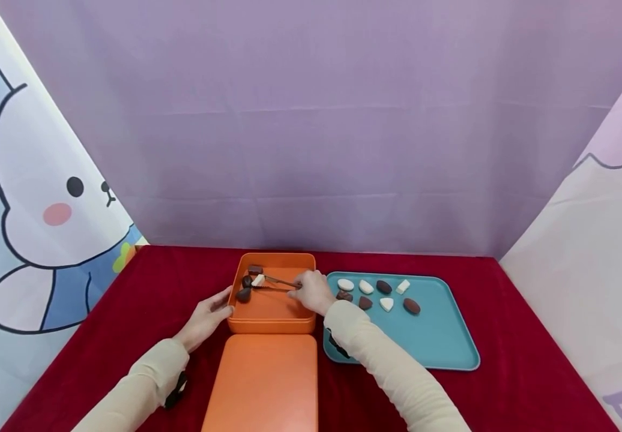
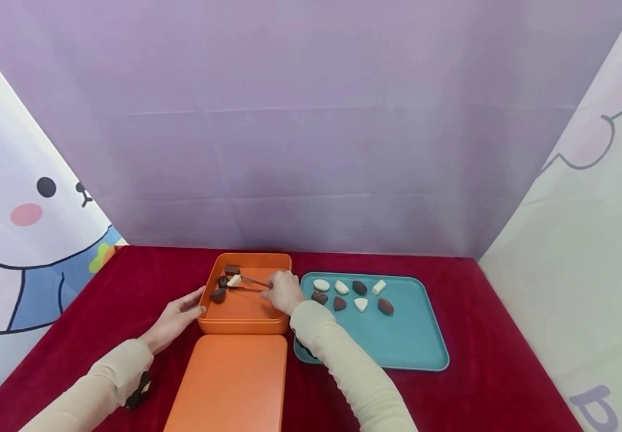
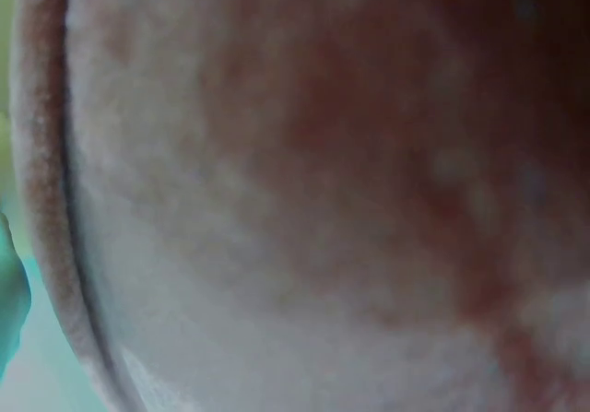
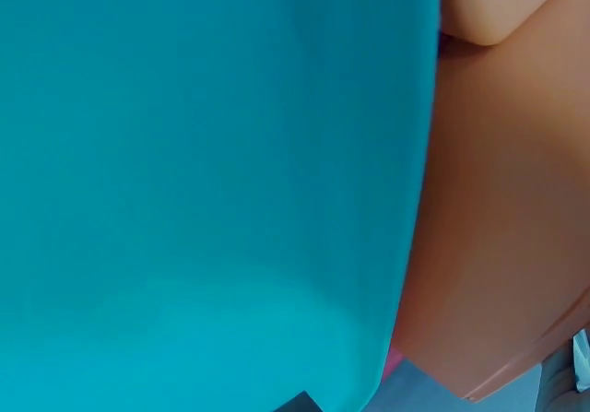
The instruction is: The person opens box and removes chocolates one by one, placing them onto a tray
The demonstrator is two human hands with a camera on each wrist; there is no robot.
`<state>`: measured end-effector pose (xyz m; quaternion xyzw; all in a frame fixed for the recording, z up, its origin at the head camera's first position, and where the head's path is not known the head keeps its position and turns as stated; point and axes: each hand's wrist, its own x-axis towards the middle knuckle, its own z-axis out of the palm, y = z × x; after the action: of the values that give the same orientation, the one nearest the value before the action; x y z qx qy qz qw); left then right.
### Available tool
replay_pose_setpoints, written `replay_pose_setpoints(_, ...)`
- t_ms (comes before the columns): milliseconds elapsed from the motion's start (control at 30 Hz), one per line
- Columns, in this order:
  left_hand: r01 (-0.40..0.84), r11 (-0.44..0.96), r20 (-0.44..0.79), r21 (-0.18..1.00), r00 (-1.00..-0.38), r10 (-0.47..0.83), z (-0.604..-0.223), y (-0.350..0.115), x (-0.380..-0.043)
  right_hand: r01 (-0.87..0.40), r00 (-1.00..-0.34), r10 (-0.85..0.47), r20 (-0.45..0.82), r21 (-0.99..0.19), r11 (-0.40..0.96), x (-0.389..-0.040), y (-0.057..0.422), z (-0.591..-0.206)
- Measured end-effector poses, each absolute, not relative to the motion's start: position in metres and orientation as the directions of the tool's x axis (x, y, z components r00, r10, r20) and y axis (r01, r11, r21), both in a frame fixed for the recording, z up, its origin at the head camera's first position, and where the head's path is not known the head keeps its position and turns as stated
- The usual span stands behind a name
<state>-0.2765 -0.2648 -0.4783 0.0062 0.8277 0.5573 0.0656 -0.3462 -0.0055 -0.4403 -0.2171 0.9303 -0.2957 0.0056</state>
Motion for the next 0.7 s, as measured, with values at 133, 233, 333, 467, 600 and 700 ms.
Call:
replay_pose_setpoints(133, -0.061, 0.356, -0.097, 0.932, -0.992, 0.084, -0.477, -0.264, -0.278, -0.402, -0.906, -0.407, 0.121, -0.551, 0.732, -0.347, -0.004, -0.440)
replay_pose_setpoints(233, -0.058, 0.340, -0.091, 0.938, -0.993, 0.082, -0.476, -0.263, -0.278, -0.427, -0.898, -0.413, 0.155, -0.539, 0.726, -0.348, -0.004, -0.440)
replay_pose_setpoints(333, -0.051, 0.334, -0.083, 0.941, -0.993, 0.083, -0.476, -0.262, -0.278, -0.442, -0.894, -0.406, 0.190, -0.528, 0.725, -0.348, -0.002, -0.440)
replay_pose_setpoints(467, -0.057, 0.328, -0.090, 0.943, -0.992, 0.085, -0.477, -0.261, -0.277, -0.424, -0.902, -0.390, 0.186, -0.552, 0.718, -0.346, 0.000, -0.439)
replay_pose_setpoints(600, -0.058, 0.328, -0.088, 0.943, -0.993, 0.078, -0.480, -0.262, -0.277, -0.398, -0.912, -0.372, 0.173, -0.598, 0.696, -0.345, 0.005, -0.437)
replay_pose_setpoints(700, -0.042, 0.333, -0.074, 0.942, -0.994, 0.084, -0.481, -0.263, -0.276, -0.382, -0.919, -0.354, 0.175, -0.624, 0.682, -0.345, 0.009, -0.434)
